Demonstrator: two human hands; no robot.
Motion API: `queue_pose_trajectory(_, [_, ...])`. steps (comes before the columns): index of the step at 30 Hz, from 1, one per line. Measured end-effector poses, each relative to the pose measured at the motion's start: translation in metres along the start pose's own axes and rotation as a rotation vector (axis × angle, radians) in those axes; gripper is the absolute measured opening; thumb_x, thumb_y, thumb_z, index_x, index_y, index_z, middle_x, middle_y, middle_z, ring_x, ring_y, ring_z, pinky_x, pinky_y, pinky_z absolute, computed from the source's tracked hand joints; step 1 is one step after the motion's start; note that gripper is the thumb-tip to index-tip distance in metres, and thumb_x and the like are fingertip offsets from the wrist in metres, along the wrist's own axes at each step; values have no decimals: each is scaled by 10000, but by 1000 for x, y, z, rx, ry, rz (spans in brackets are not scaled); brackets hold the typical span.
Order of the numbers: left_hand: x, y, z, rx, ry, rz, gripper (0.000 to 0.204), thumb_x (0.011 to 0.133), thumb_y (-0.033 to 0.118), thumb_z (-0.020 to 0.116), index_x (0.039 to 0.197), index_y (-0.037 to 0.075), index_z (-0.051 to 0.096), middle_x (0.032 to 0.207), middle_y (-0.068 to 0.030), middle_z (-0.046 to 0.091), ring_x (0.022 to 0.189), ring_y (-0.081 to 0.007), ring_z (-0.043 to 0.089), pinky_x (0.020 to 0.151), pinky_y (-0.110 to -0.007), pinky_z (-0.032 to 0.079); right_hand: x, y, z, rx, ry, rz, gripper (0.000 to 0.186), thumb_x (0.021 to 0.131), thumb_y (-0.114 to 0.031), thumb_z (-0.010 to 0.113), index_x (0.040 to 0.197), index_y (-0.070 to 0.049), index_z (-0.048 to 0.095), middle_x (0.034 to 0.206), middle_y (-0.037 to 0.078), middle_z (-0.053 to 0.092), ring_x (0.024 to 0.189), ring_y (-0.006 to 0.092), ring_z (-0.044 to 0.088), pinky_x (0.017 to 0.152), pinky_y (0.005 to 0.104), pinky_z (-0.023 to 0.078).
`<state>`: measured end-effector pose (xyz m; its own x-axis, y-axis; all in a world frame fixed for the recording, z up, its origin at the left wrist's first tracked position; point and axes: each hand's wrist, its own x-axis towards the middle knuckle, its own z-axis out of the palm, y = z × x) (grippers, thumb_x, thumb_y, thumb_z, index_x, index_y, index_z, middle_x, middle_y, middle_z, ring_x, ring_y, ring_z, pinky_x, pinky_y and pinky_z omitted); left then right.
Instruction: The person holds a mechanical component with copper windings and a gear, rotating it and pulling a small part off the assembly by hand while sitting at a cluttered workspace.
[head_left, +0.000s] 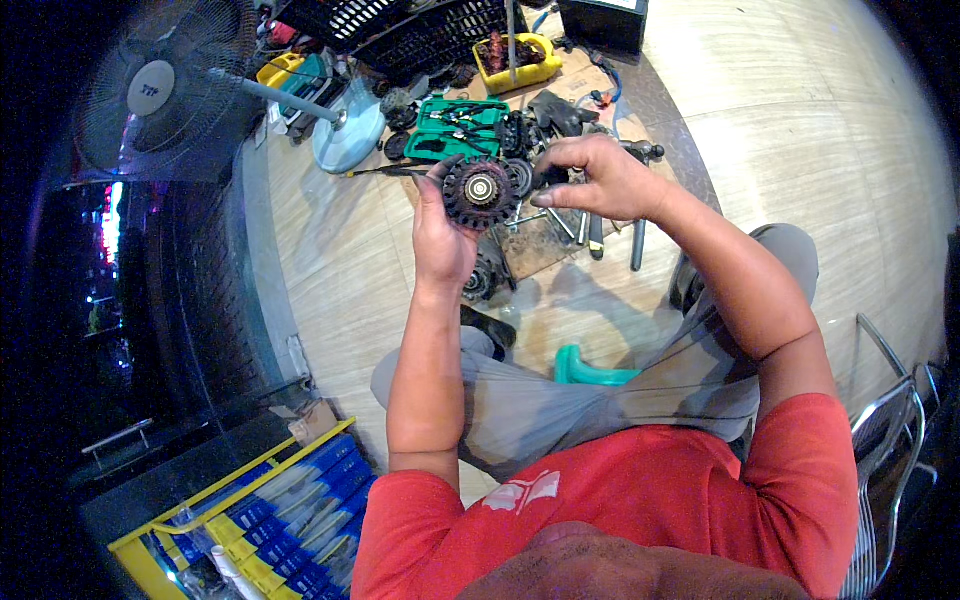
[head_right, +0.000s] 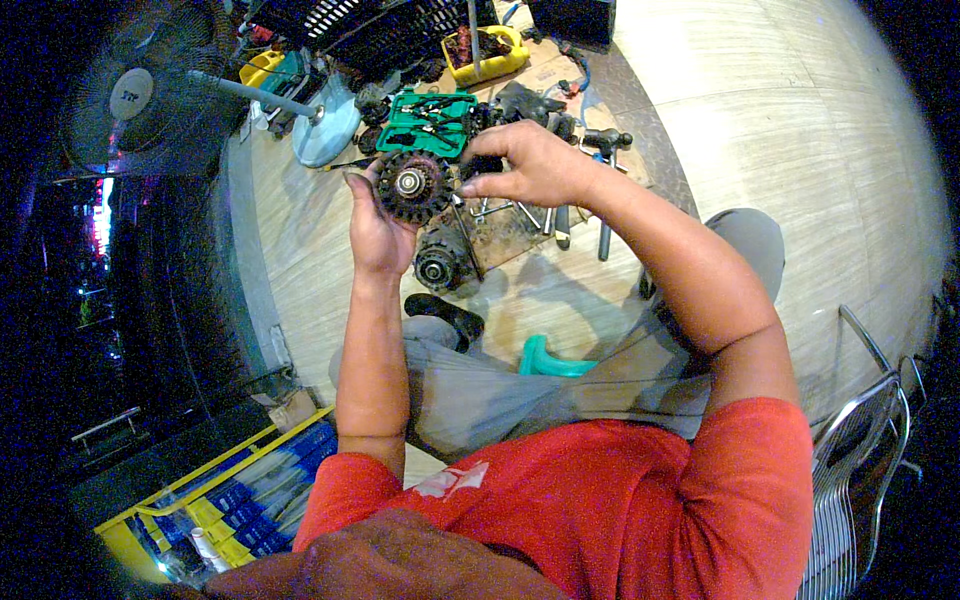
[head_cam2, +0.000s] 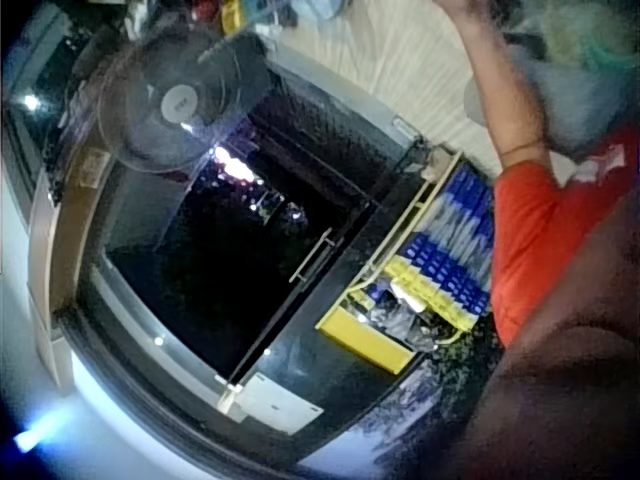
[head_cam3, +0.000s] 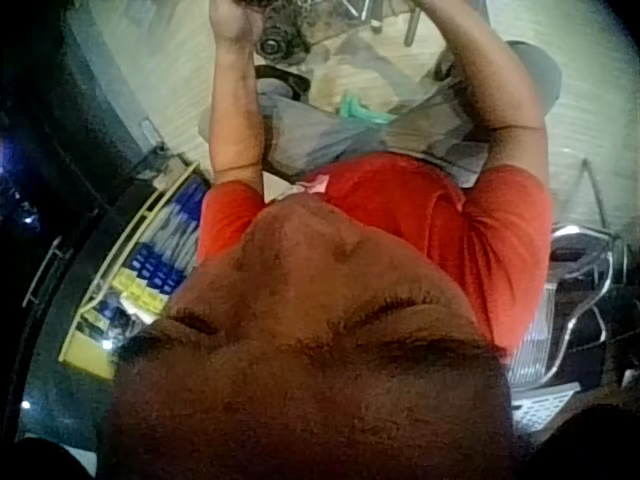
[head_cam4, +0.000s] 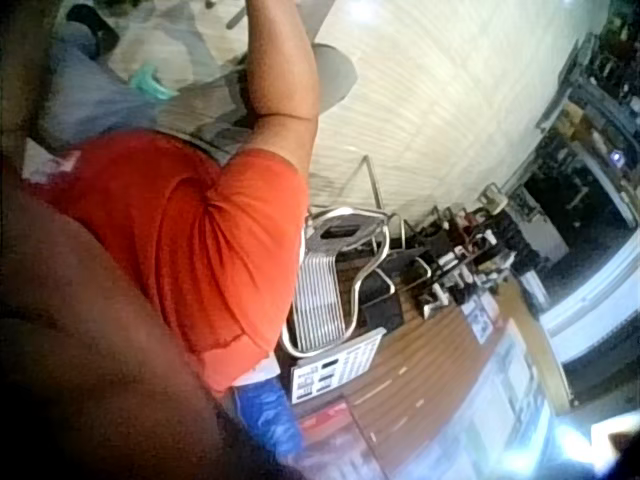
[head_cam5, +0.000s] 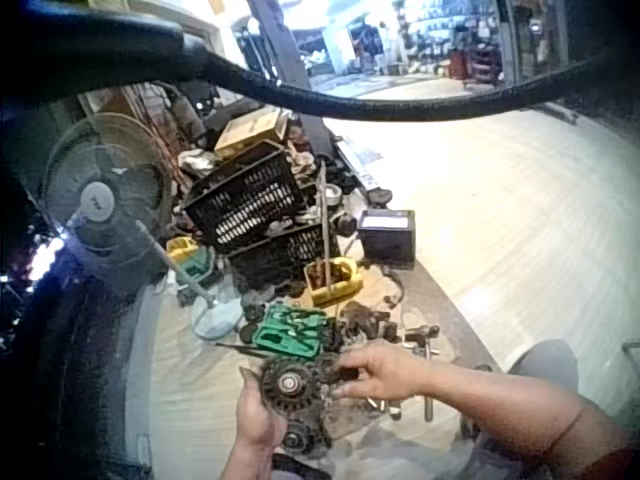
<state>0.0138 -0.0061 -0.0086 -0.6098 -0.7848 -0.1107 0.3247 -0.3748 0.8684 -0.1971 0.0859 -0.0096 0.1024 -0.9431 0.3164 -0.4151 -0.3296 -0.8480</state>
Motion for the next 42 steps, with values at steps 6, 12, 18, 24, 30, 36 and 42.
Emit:
queue_pose_trajectory(6, [2,0,4,-11,11,-8,599,961,564,311,1274,61,402,1190,-117,564,1074,-239,599,869,-402,536,-4,3,-2,-110,-62,51,260,831,-243,683,886,6,632,793,138,618,761,260,620,692,356,477])
queue_pose_trajectory(12, [3,-3,1,-1,9,7,589,960,565,315,1272,74,408,1191,-113,563,1078,-242,596,870,-404,536,-3,-3,5,15,-28,52,240,862,-226,646,885,12,637,784,162,626,747,280,631,682,369,485])
queue_pose_trajectory(18, [4,-6,2,-6,3,16,533,983,513,317,1266,73,419,1176,-105,573,1059,-232,605,847,-401,545,-4,-2,7,-121,-56,48,214,877,-204,622,893,8,643,789,174,627,746,334,626,665,392,490])
queue_pose_trajectory(24, [10,-7,0,-15,66,30,356,1013,348,381,1205,63,472,1114,-94,603,994,-219,628,803,-391,556,-5,-8,5,-240,-93,77,211,867,-213,615,891,-5,640,782,194,618,757,365,618,662,420,487])
queue_pose_trajectory(30, [13,-4,-8,-70,151,38,329,1003,313,392,1178,62,511,1096,-93,623,970,-241,631,781,-404,544,-6,-8,6,-320,-177,177,206,888,-213,566,888,-11,608,757,224,605,749,413,598,661,480,466])
queue_pose_trajectory(36, [12,3,-14,-306,177,-33,444,988,380,374,1217,40,545,1168,-122,614,1077,-284,584,923,-456,468,-7,0,13,-368,-167,205,208,915,-220,531,887,-17,566,756,229,604,749,428,590,659,515,448])
queue_pose_trajectory(42, [8,9,-2,-398,158,-7,380,985,357,399,1190,73,546,1127,-107,627,1029,-276,613,869,-458,514,-4,11,16,-424,-100,267,211,921,-232,522,910,-27,569,767,228,607,765,428,590,663,512,451])
